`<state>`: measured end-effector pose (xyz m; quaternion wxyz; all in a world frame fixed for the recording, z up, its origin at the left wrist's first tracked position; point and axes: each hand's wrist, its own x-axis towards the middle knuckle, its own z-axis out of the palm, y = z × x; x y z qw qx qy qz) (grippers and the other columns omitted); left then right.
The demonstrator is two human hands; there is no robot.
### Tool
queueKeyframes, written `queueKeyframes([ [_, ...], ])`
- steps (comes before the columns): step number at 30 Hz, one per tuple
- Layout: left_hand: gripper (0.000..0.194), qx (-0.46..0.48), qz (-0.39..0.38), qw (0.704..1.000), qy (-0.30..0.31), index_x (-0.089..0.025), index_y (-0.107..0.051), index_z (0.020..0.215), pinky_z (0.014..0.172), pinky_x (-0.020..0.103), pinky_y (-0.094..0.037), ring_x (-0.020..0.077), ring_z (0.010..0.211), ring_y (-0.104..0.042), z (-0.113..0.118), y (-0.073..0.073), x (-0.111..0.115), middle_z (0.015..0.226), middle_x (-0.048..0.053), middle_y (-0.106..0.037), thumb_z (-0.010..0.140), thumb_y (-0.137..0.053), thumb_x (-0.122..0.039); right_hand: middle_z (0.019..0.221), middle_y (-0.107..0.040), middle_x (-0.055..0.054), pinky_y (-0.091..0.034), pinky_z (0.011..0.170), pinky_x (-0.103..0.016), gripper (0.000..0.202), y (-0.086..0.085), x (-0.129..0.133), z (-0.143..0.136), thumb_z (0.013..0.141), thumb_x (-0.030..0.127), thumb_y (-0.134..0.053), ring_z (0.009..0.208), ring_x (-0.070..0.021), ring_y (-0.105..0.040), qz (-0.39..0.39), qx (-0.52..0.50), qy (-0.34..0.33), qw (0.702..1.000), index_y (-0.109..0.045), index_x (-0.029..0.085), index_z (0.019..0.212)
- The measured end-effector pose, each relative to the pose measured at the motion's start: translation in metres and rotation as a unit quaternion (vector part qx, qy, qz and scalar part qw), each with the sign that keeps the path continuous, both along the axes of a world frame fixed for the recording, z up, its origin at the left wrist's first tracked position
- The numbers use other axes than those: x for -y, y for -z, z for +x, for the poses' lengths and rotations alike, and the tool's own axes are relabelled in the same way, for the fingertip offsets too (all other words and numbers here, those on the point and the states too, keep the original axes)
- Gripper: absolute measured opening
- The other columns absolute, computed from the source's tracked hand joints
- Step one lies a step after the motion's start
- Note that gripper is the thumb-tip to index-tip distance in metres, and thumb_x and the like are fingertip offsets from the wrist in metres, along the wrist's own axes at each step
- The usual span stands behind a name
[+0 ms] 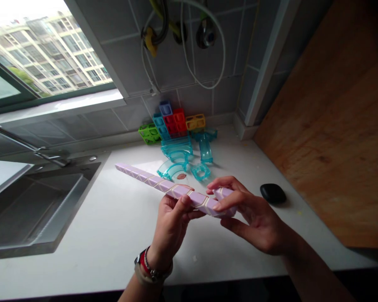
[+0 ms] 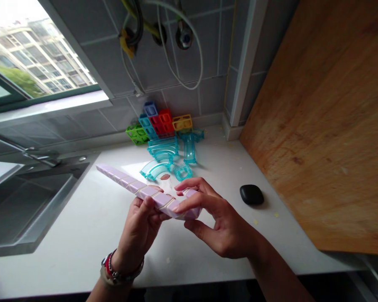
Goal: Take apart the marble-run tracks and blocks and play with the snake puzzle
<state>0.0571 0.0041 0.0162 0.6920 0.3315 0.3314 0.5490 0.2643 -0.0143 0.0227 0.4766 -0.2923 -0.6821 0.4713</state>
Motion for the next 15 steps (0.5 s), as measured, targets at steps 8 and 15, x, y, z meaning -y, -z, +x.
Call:
queueKeyframes([
  [8,0.052,0.015,0.026,0.997,0.064,-0.025,-0.048,0.109,0.051,0.02,-0.059,0.0125,0.062,-0.069,-0.001,-0.004,0.002,0.093,0.002,-0.077,0.079,-0.09,-0.03,0.148,-0.058,-0.01,-0.053,0.113,-0.05,0.049,0.005,-0.003,-0.01,0.094,0.018,-0.073,0.142,-0.028,-0.054,-0.029,-0.046,0.008,0.998,-0.058,0.032,0.138],
  [15,0.049,0.004,0.055,0.995,0.083,-0.026,-0.042,0.105,0.047,0.017,-0.056,0.0088,0.057,-0.064,-0.003,-0.004,0.001,0.087,-0.005,-0.065,0.082,-0.086,-0.026,0.147,-0.06,-0.008,-0.052,0.115,-0.051,0.051,0.001,-0.001,-0.014,0.094,0.013,-0.07,0.141,-0.0281,-0.056,0.037,0.017,0.048,0.998,-0.059,0.032,0.14],
])
